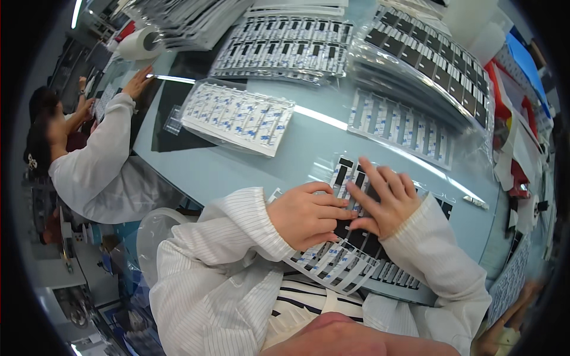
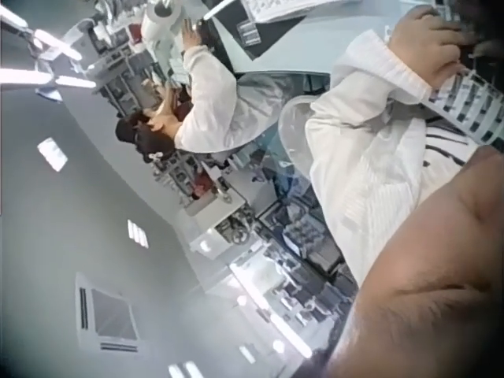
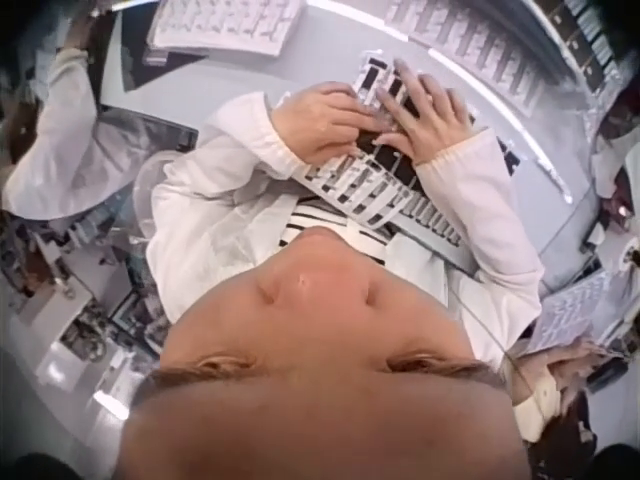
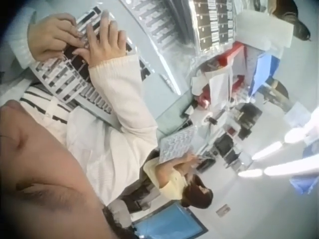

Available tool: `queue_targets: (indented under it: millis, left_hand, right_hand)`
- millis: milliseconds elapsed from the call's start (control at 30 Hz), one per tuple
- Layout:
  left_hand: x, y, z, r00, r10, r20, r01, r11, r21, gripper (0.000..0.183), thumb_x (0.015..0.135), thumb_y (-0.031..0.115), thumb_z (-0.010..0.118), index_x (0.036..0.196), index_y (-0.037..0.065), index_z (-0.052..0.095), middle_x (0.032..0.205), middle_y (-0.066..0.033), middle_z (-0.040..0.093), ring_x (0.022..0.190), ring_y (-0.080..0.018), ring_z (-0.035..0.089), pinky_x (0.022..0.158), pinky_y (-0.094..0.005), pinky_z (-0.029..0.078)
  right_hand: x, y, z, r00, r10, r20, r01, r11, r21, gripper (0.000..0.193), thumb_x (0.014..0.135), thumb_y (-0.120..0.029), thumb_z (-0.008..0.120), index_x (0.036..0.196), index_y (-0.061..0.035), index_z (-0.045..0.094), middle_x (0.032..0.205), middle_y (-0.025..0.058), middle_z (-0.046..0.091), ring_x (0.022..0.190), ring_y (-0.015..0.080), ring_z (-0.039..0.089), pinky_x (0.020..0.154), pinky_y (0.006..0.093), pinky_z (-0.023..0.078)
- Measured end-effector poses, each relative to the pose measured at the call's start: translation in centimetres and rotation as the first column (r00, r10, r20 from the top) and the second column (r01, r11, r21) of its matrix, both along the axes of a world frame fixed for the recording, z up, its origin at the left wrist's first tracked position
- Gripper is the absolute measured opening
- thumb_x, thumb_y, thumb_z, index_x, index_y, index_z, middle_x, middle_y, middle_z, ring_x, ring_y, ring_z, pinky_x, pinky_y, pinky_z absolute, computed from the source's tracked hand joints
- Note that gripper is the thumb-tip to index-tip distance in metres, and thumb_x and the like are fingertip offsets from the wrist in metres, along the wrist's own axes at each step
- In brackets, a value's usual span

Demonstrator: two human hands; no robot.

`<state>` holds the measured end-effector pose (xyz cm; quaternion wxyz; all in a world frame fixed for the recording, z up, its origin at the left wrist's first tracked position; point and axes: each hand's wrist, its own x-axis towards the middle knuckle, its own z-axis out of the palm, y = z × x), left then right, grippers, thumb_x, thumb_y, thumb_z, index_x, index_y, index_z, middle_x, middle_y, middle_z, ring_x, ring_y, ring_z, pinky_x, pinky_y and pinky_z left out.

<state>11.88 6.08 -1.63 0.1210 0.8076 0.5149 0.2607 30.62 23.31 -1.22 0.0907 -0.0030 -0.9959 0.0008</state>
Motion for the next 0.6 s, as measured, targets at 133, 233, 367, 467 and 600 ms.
queue_targets:
  millis: [133,233,367,467,600]
  left_hand:
    - [-0.3,0.3,0.5,0.998,-0.021,0.055,0.02,1.0,0.011,0.018,0.086,0.021,0.072,0.095,0.006,0.069,0.121,-0.0052,0.07,0.117,-0.0237,0.063,0.1,-0.0452,0.047]
    - [-0.2,0.2,1.0,0.993,0.017,0.117,-0.02,1.0,0.02,0.015,0.084,0.018,0.074,0.087,0.006,0.066,0.116,-0.0082,0.07,0.109,-0.0259,0.066,0.093,-0.0433,0.048]
    - [0.6,0.3,2.2,0.95,0.114,0.291,-0.125,0.992,0.022,0.015,0.081,0.012,0.077,0.078,0.006,0.063,0.098,-0.0063,0.071,0.087,-0.0248,0.066,0.079,-0.0384,0.047]
    - [1.3,0.6,3.7,0.905,0.162,0.394,-0.156,0.987,-0.046,0.014,0.078,0.01,0.08,0.077,0.006,0.067,0.082,-0.0033,0.069,0.071,-0.0218,0.062,0.069,-0.0356,0.044]
    - [1.6,0.8,3.8,0.85,0.238,0.47,-0.163,0.967,-0.196,0.016,0.08,0.017,0.081,0.081,0.004,0.071,0.071,-0.0078,0.064,0.061,-0.0214,0.059,0.055,-0.0338,0.044]
  right_hand:
    - [0.9,-0.1,0.9,0.997,0.075,0.006,-0.074,0.988,-0.132,0.056,0.09,-0.056,0.06,0.128,-0.0152,0.066,0.15,0.0154,0.045,0.121,0.0329,0.048,0.103,0.0465,0.038]
    - [1.7,0.5,2.2,0.993,-0.003,-0.121,-0.07,0.805,-0.589,0.036,0.084,-0.019,0.079,0.118,-0.0085,0.072,0.126,0.0139,0.063,0.098,0.0241,0.059,0.079,0.034,0.051]
    - [3.2,-0.9,6.1,0.967,-0.067,0.247,0.255,0.309,-0.916,0.025,0.084,-0.009,0.076,0.109,-0.0048,0.074,0.087,0.003,0.069,0.056,0.0048,0.054,0.052,0.0216,0.043]
    - [4.5,-1.1,4.6,0.942,-0.167,0.291,0.32,0.187,-0.929,0.014,0.086,-0.009,0.075,0.099,-0.0024,0.074,0.077,0.0008,0.067,0.055,0.0048,0.055,0.05,0.0209,0.041]
    - [4.5,-0.9,5.5,0.885,-0.208,0.416,0.382,-0.184,-0.906,0.011,0.092,-0.007,0.069,0.098,0.0018,0.071,0.074,0.0029,0.066,0.054,0.0063,0.057,0.048,0.021,0.042]
